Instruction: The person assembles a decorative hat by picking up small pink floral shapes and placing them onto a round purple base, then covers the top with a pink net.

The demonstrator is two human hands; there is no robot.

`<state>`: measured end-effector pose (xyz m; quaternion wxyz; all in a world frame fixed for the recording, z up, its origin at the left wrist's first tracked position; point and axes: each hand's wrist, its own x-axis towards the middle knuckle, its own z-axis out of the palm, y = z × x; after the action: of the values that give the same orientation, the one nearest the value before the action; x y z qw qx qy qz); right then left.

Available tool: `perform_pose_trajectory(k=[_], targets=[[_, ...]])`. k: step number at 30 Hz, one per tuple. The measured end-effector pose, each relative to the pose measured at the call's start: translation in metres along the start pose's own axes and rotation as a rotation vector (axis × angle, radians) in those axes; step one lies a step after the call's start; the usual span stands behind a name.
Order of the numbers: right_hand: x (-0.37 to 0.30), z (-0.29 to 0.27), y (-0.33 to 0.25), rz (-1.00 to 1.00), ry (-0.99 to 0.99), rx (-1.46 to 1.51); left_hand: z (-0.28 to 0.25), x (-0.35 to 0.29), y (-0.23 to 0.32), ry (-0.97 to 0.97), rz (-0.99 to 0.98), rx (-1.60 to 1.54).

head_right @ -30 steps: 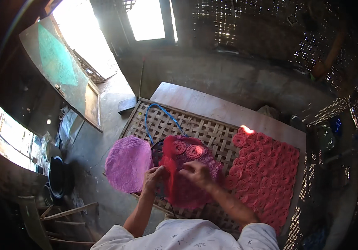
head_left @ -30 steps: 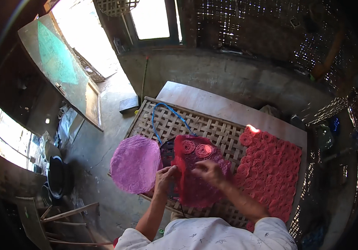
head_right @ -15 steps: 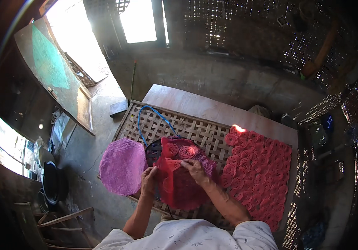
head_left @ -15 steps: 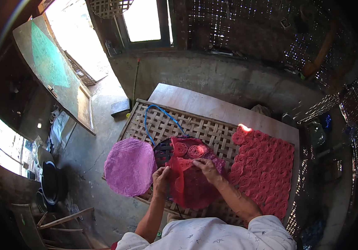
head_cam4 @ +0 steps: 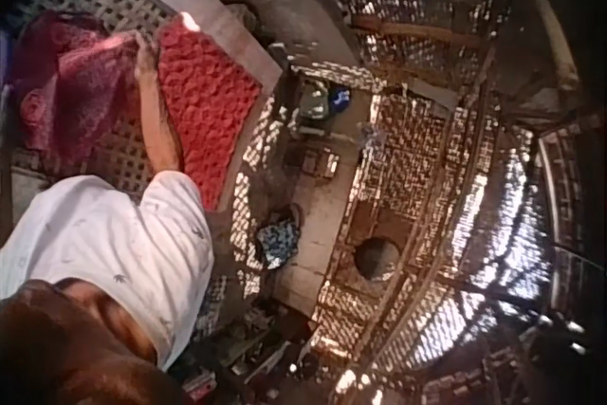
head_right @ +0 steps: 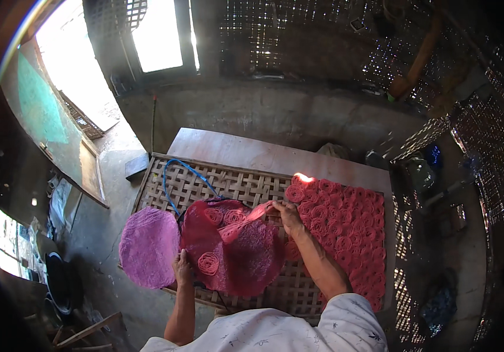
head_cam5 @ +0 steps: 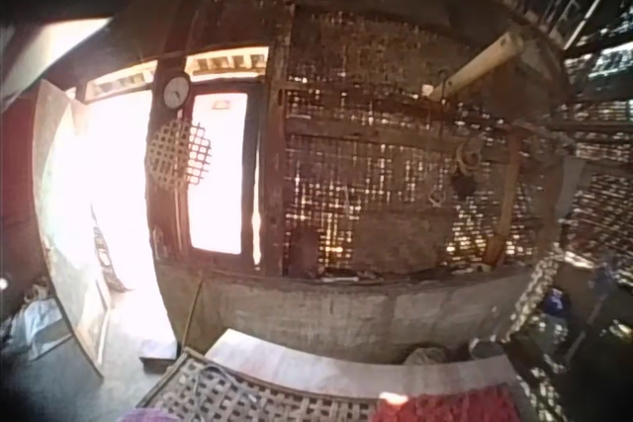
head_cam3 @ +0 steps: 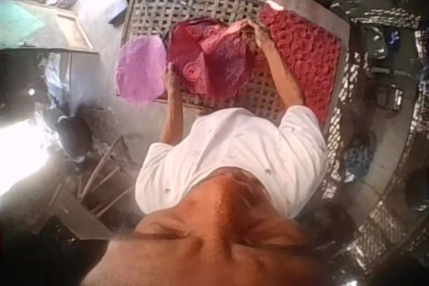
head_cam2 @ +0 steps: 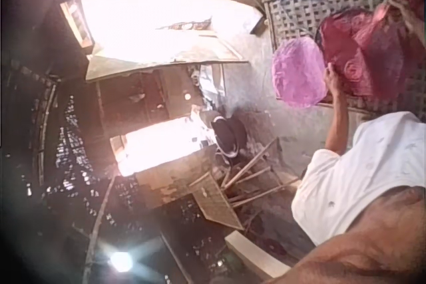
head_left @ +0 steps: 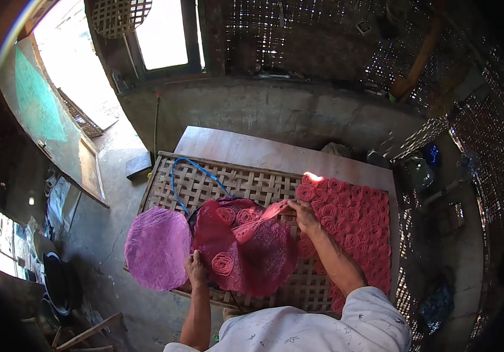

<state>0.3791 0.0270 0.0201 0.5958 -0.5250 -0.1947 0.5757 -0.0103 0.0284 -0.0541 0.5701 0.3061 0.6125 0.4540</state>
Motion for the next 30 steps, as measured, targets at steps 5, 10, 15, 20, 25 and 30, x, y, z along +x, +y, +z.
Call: perform_pose_trajectory(k=[5,10,15,20,25,30], targets=[[-0.002,-0.007,-0.006,-0.025,-0.024,0.166,-0.005,0.003,-0.016,0.093,0.086,0.147],[-0.019,0.008,-0.027,-0.111,-0.057,0.134,0.026,-0.029,0.027,0.419,0.455,0.277],[-0.044,0.037,-0.059,-0.132,-0.108,0.261,0.113,-0.085,0.087,-0.038,0.794,0.411],[-0.056,0.054,-0.070,-0.233,-0.106,0.222,0.220,-0.108,0.081,-0.270,0.828,0.386],[-0.074,0.053,-0.076,-0.244,-0.133,0.338,0.251,-0.113,0.070,-0.347,0.762,0.356],[-0.079,0.039,-0.074,-0.166,-0.059,0.455,0.238,-0.117,0.072,-0.482,0.717,0.419]])
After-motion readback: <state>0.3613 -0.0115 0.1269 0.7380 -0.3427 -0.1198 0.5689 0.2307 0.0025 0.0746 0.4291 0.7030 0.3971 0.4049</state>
